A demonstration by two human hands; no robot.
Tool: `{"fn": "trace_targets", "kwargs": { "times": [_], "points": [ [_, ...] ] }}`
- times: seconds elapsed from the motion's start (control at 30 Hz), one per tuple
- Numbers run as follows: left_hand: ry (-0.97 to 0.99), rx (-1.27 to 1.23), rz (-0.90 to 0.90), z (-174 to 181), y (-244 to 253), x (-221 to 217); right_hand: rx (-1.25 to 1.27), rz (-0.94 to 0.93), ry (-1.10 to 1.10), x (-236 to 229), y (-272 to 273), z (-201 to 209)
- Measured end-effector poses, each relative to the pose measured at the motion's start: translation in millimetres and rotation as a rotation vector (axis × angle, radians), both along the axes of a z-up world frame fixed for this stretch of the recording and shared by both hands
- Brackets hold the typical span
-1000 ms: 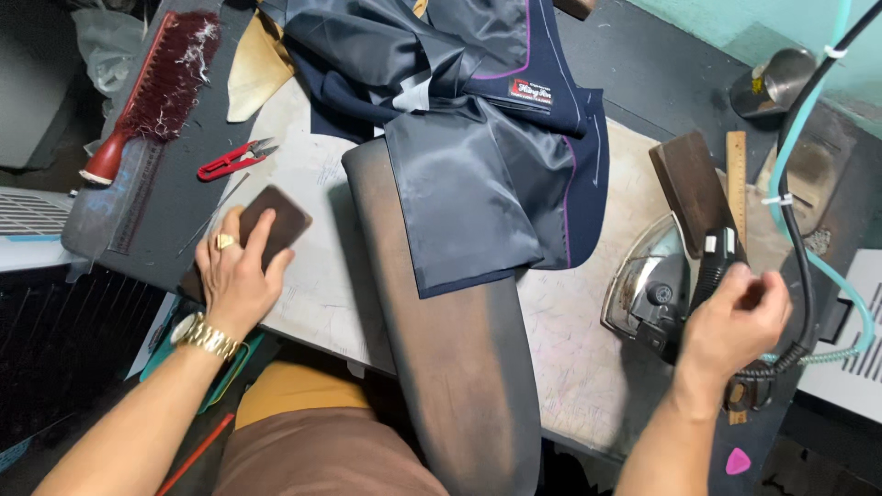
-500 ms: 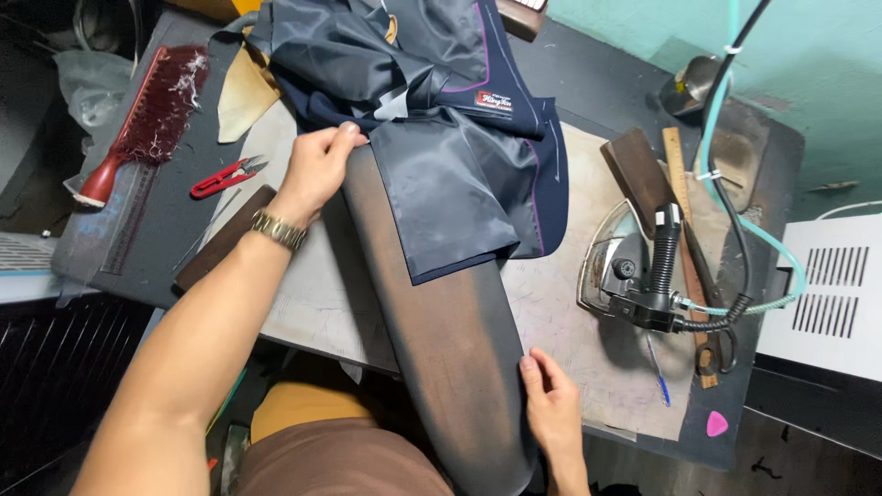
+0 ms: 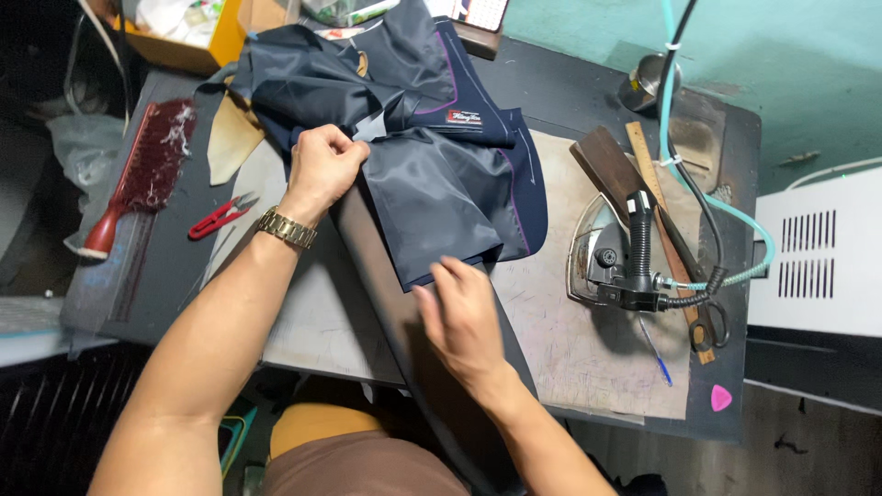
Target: The person presses the seams of a dark blue garment piece using a steam iron and wooden clappers, then applies marks to the fabric with pink tailor's chalk.
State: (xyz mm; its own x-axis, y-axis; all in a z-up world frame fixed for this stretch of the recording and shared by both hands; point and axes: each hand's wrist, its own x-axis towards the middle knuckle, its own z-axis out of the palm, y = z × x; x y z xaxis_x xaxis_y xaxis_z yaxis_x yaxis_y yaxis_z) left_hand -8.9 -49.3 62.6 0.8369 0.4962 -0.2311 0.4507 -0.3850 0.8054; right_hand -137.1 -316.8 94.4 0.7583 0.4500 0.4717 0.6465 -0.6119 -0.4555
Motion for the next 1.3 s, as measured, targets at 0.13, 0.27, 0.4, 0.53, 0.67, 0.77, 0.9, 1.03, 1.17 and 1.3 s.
{"fn": "trace_targets", "kwargs": {
  "times": [0.13,0.27,0.4,0.53,0.67,0.77,0.9,1.03,1.17,1.3],
  "points": [
    [0.039,0.003,-0.053,-0.5,-8.0,20.6,-0.183,-0.142,-0.158,26.6,55.9,-16.4],
    [0.041,-0.160,-0.057,4.6,-12.5,35.7,-0.426,-0.315,-0.294,43.9,66.3,-27.9],
    [-0.138,-0.394,-0.220,0.4,-7.2,45.7,-0.487,-0.222,-0.141,56.4,35.7,-16.8],
    [-0.357,-0.119,-0.615,41.5,1.9,37.8,-0.321,-0.199,0.033,94.0,-10.1,5.6],
    [-0.329,0.018,-1.041,31.8,6.4,63.0,0.020,-0.194,0.535,135.0,-38.1,32.1],
    [-0.262,-0.148,-1.056,15.2,4.4,85.5,0.230,-0.268,0.751,160.2,-58.9,3.2],
    [-0.022,-0.386,-0.915,-16.0,12.9,113.2,0.630,-0.397,1.083,180.6,-64.1,-16.3],
    [0.039,-0.475,-0.895,-28.2,19.8,123.6,0.788,-0.429,1.126,181.4,-74.1,-61.7],
    [0.067,-0.642,-0.873,-35.9,28.7,126.3,1.039,-0.477,1.053,194.0,-74.4,-52.9],
    [0.096,-0.685,-0.850,-49.8,35.3,122.5,1.059,-0.497,1.022,203.7,-82.0,-58.9]
  ]
}}
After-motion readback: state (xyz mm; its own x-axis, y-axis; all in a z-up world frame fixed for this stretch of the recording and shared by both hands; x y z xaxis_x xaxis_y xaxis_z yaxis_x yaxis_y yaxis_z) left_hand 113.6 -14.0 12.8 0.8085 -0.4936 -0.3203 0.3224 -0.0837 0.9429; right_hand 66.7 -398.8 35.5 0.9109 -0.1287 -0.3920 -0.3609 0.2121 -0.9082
